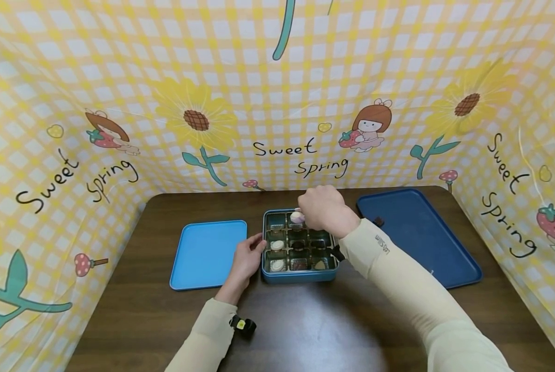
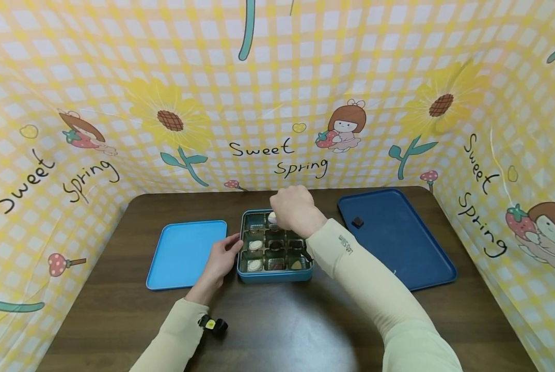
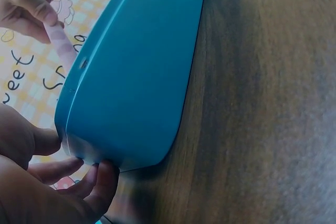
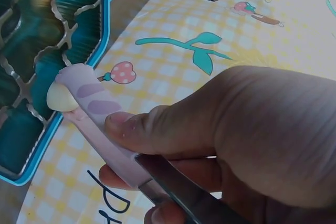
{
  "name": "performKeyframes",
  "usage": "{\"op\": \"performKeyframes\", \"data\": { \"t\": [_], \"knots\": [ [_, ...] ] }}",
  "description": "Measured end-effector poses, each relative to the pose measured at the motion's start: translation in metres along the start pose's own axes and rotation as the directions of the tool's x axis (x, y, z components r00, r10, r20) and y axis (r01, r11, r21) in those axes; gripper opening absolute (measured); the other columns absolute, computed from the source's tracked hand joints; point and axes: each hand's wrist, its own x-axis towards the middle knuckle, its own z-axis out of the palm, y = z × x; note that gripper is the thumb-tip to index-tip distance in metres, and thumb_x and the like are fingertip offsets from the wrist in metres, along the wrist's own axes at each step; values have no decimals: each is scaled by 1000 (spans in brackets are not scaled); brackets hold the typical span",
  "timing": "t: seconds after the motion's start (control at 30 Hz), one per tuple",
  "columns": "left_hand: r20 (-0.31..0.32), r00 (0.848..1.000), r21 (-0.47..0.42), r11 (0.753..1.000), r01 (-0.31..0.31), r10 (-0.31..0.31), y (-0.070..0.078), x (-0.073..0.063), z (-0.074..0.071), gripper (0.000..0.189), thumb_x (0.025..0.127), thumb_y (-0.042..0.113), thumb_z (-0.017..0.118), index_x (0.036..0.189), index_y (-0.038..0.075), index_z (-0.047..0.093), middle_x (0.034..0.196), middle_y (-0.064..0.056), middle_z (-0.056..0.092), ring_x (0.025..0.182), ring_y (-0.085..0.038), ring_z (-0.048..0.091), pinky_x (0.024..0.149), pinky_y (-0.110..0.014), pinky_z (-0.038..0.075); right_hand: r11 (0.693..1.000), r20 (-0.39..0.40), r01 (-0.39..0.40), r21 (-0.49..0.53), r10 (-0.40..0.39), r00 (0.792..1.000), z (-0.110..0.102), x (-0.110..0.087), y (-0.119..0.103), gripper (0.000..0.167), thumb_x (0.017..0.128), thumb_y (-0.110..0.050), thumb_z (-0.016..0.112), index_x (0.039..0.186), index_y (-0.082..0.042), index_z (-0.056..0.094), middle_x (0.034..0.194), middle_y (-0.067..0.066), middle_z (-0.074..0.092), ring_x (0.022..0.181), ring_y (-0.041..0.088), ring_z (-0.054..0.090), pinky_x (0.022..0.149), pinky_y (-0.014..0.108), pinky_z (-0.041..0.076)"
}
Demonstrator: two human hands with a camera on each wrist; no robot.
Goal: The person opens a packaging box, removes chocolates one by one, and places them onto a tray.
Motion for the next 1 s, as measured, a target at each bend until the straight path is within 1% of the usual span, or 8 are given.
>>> {"op": "performKeyframes", "data": {
  "t": [0.17,0.33,0.4,0.57,0.83,1.0],
  "knots": [
    [-8,1000,5,1000,-3,3,-1,0,1,44,106,18,54,146,1,52,139,-20,57,126,-34,54,101,-49,48,1000,-2,-18,10,18,1000,-2,-5,6,17,99,-31,65,92,-17,73,75,3,62,62,20,59,53,36,45],
    [-6,1000,4,1000,-4,4,-1,1,1,44,106,19,54,146,2,52,139,-20,57,126,-34,55,101,-50,48,999,2,-42,30,42,999,-5,-12,15,12,93,-27,72,97,-16,74,80,3,63,66,21,59,56,38,48],
    [-6,1000,3,1000,-2,2,-2,1,1,44,106,18,54,147,2,52,139,-21,56,126,-34,55,101,-50,47,998,0,-51,42,51,999,-5,-15,18,10,91,-24,73,96,-15,74,80,3,63,66,21,59,57,39,49],
    [-8,1000,0,1000,0,0,-2,1,-1,44,106,19,54,147,2,51,139,-20,56,127,-34,54,102,-50,47,996,-17,-61,61,62,998,-6,-21,27,7,93,-20,70,92,-14,74,77,4,63,65,22,58,56,40,47],
    [-2,1000,2,1000,-2,2,-3,2,0,44,106,20,55,147,2,51,139,-20,57,126,-33,55,102,-49,47,990,-25,-103,101,106,994,-2,-30,44,9,92,-20,69,88,-12,73,76,4,62,64,23,56,53,38,44],
    [-4,1000,-2,1000,-4,4,-3,2,0,44,106,19,55,146,1,52,138,-20,57,125,-34,55,101,-49,48,982,-11,-141,129,143,990,2,-36,59,9,92,-19,68,88,-12,73,79,5,64,66,25,57,55,40,46]
  ]
}}
